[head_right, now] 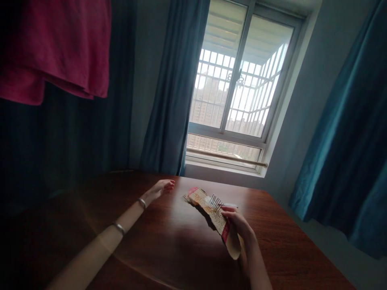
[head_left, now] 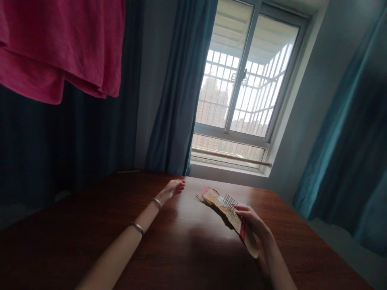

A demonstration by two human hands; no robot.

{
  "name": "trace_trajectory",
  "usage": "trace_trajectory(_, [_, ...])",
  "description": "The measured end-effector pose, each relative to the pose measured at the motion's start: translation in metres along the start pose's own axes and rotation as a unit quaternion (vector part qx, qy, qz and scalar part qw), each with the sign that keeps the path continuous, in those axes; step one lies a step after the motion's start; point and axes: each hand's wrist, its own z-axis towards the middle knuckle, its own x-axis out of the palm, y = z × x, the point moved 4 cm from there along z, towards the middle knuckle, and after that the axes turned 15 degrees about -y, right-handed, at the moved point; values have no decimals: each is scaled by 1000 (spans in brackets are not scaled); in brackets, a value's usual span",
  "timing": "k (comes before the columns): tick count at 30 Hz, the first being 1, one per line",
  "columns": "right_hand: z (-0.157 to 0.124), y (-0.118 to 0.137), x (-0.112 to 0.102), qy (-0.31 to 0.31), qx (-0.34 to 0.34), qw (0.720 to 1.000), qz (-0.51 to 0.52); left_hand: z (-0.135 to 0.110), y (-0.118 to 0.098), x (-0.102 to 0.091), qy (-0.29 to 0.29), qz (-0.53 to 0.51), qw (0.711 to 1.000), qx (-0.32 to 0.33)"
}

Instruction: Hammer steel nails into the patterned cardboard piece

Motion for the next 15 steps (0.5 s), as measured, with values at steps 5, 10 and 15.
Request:
trace_trajectory(5, [-5, -30, -89, -92, 31, 994, 52, -1, 15, 4, -13, 11, 999, -38])
trace_trajectory(10, [-10, -82, -177, -247, 51, 966, -63, -11, 19, 18, 41, 50, 998, -24])
trace_trajectory(15, [-18, -94, -202, -280, 12, 937, -208, -33, 22, 43, 86, 115, 990, 11])
